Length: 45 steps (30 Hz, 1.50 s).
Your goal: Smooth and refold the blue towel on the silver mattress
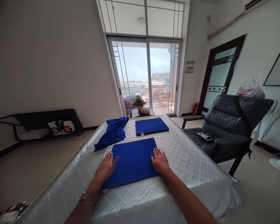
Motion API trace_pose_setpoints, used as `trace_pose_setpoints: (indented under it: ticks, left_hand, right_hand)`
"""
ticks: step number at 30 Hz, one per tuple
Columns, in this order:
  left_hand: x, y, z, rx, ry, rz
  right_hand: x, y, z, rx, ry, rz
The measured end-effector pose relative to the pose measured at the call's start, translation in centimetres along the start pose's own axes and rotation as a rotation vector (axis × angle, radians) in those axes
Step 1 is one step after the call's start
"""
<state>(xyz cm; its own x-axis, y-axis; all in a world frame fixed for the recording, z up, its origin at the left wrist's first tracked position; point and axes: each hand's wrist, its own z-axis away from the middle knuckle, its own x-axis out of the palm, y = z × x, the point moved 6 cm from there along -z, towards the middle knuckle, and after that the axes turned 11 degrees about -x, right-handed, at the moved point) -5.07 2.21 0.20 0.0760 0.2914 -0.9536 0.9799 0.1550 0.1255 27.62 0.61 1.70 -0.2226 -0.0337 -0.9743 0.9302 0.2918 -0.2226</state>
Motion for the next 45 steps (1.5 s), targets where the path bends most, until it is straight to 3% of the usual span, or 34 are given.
trace_pose_setpoints:
  ticks: [4, 9, 12, 14, 16, 19, 21, 29, 32, 35, 41, 45]
  left_hand:
    - [-1.3, 4.3, 1.5, 0.145, 0.055, 0.037]
    - [-1.2, 14.5, 4.6, 0.397, -0.131, 0.086]
    - [-1.2, 20.1, 5.6, 0.476, -0.157, 0.129]
    - [-1.0, 22.3, 5.6, 0.466, -0.159, 0.148]
    - [-0.6, 23.1, 5.5, 0.426, -0.177, 0.146]
    - [-0.2, 22.2, 5.6, 0.399, -0.202, 0.121]
    - [-0.2, 20.2, 5.7, 0.396, -0.222, 0.105]
    - [-0.7, 5.6, 5.5, 0.175, -0.300, -0.014]
    - [-1.0, 2.3, 6.0, 0.115, -0.276, -0.032]
    - [-1.3, 1.6, 6.6, 0.070, -0.265, -0.039]
    - [-2.0, 2.4, 7.0, 0.047, -0.280, -0.043]
    - [-2.0, 2.3, 6.9, 0.064, -0.269, -0.046]
  right_hand:
    - [-0.1, 0.0, 0.1, -0.003, 0.016, -0.038]
    - [0.0, 0.2, 0.2, -0.004, 0.033, -0.042]
    - [0.1, 0.3, 0.1, -0.035, 0.044, -0.012]
    - [0.3, 0.3, 0.1, -0.054, 0.041, 0.008]
    - [0.4, 0.4, 0.1, -0.057, 0.032, 0.014]
    - [0.4, 0.4, 0.1, -0.047, 0.020, 0.002]
    - [0.2, 0.3, 0.1, -0.038, 0.023, -0.012]
    - [-0.2, 0.0, 0.2, -0.014, 0.013, -0.030]
    - [-0.2, 0.0, 0.2, -0.019, 0.007, -0.024]
    - [0.0, 0.1, 0.1, -0.020, -0.003, -0.013]
    - [-0.6, -0.1, 0.1, -0.012, -0.004, 0.024]
    - [-1.5, -0.7, 1.9, -0.011, 0.009, 0.062]
